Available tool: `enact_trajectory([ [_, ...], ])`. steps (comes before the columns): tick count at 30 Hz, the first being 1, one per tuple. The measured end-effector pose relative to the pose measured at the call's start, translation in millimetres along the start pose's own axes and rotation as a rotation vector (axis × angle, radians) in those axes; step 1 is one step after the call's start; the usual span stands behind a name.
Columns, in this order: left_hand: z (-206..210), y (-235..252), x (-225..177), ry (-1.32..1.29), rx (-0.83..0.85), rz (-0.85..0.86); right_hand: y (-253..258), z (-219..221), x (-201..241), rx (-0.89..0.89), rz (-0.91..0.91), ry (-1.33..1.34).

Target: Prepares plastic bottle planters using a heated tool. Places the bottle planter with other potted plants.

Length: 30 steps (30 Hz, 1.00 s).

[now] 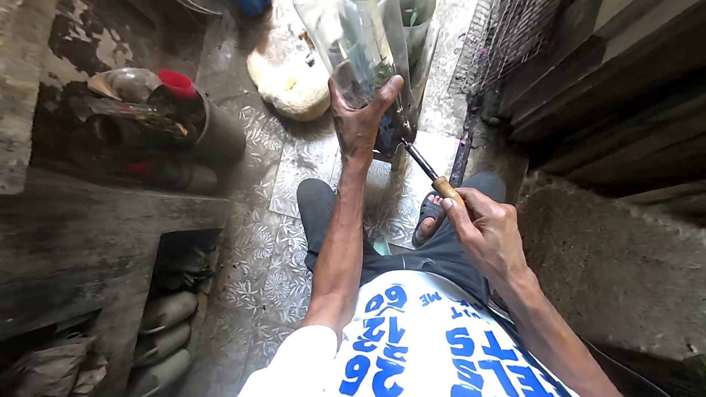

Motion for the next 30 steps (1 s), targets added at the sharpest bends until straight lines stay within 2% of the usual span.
enact_trajectory([
  [14, -4, -4, 19, -0.026, -0.025, -0.005, 2, 4, -6, 0.021, 0.029, -0.043],
  [19, -8, 0, 13, 0.014, -0.043, 0.033, -2, -11, 1, -0.009, 0.012, -0.008],
  [30, -9, -9, 6, 0.094, 0.012, 0.099, 5, 1, -2, 0.038, 0.040, -0.041],
])
Point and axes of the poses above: each hand's wrist, its own y-axis towards the middle knuckle, its own z-axis out of the palm, x = y × z, the point moved 6 cm from there along y, towards the middle knuckle, and after that the axes turned 14 degrees about -x, right-handed, at the moved point
